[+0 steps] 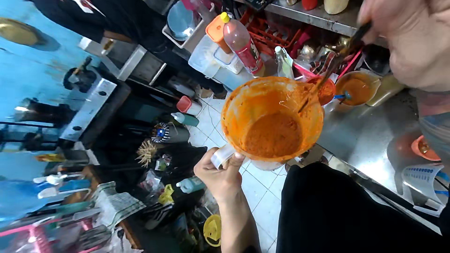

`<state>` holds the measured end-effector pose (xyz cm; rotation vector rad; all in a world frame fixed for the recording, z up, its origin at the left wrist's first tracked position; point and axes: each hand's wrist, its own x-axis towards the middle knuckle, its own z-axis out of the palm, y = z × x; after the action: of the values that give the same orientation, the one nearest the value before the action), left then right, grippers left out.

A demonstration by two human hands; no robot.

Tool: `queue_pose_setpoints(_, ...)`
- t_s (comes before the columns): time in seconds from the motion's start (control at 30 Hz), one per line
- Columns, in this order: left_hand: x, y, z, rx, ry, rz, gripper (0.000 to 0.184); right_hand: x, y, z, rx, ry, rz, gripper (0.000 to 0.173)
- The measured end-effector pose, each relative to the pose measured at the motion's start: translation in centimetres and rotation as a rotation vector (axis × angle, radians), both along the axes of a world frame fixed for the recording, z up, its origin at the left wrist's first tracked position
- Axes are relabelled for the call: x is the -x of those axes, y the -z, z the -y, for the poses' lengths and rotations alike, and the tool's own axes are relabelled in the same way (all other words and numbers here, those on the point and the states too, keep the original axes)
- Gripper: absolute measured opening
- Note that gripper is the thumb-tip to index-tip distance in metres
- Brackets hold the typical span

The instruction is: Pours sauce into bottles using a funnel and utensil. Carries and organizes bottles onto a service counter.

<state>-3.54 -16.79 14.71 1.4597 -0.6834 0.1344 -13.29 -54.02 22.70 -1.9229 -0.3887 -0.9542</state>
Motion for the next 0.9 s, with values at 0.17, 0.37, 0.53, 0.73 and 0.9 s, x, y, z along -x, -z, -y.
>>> queue_pose_setpoints(0.17,-0.4,-0.2,-0.3,-0.004,0.006,0.014,0.024,0.7,1.1,-0.1,-0.029,-0.064,-0.038,0.020)
queue_pose_setpoints(0.37,-0.8,-1.4,-0.2,-0.078,0.002,0.037,0.023,0.8,1.9,1.0,-0.064,-0.032,-0.033,0.020)
queue_pose_setpoints(0.53,-1.7,-3.4,0.2,-0.172,0.043,0.046,0.024,1.2,2.6,2.1,-0.215,-0.002,0.058,0.020)
queue_pose_setpoints(0.73,-2.5,-6.0,1.6,-0.260,0.098,0.090,0.025,2.2,2.2,1.2,-0.136,0.091,0.075,0.018)
queue_pose_setpoints(0.9,-3.0,-7.3,2.7,-0.318,0.129,0.110,0.024,2.3,2.1,1.2,-0.153,0.065,0.074,0.018)
